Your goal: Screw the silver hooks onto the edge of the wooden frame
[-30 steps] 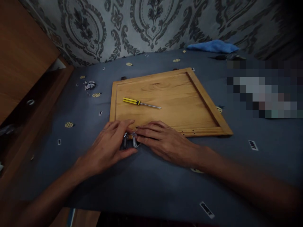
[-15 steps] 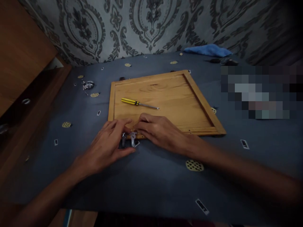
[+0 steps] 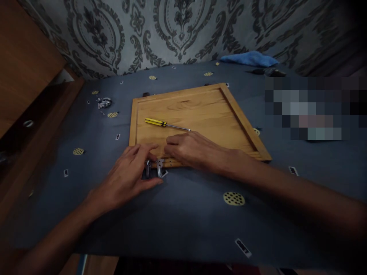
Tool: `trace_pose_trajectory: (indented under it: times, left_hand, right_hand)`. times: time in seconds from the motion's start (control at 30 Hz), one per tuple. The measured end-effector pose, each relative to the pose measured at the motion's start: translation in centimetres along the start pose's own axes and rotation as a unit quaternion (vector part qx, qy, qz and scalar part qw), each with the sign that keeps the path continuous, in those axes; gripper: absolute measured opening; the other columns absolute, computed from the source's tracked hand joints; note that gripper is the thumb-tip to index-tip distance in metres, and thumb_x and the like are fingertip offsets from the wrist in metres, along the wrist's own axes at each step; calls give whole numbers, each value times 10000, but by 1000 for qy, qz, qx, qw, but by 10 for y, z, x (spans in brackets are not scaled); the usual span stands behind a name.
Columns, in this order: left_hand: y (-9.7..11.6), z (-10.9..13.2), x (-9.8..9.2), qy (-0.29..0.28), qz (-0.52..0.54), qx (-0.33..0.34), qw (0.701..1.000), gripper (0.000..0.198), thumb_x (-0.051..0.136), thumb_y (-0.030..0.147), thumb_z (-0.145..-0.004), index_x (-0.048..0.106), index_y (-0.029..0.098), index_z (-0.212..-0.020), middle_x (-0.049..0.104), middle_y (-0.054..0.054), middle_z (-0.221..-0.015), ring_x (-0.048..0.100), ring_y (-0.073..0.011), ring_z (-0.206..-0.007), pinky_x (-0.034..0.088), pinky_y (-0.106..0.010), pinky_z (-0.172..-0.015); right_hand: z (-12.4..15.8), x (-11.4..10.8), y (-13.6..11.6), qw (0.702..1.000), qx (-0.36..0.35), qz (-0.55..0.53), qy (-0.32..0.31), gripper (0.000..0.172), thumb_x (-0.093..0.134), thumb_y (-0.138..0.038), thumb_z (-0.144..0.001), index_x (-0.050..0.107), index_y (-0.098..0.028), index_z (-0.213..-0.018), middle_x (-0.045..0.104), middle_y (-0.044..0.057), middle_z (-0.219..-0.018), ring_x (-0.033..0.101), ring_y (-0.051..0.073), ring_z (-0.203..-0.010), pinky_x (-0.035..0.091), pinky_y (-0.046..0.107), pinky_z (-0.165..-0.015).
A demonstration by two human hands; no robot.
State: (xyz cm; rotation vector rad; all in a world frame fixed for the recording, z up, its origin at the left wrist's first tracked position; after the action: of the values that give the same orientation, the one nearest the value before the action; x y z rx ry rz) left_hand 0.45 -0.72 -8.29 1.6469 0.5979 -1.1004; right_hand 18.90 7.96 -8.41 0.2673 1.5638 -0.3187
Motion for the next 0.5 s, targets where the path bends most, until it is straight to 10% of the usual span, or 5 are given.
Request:
trace_pose_trajectory:
  times: [0.33,0.5]
  left_hand:
    - [2,-1,-2,0,3,-11,1000,638,811,349,-789,456,268,-1314,716,-42,-1116,633,-311,-1119,524,-465,-931]
    - [2,0,-1,2,0,-3,1000,666,821,325,-786,428,285,-1322,717,-26,-1103,634,-298,-1115,529,-455,-927]
  right_hand:
    - [5,-5,0,997,-73,6,-8,115,608,-80,-931,683,-144,-873,691,62,-861,648,194,-759,371,318,-604]
    - [12,4,4,990,10,-101,96,136,585,-65,-922,693,-139,-958,720,76,-866,662,203,-768,414,301,-627]
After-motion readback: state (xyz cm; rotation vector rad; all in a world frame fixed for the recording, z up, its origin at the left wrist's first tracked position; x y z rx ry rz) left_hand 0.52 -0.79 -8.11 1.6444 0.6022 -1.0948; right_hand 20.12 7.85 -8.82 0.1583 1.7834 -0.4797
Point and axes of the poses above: each hand's wrist, its own z-axis away from the middle knuckle, its own x-axis out of the palm, y = z × x, the point moved 2 cm from there along -z, towards the middle knuckle
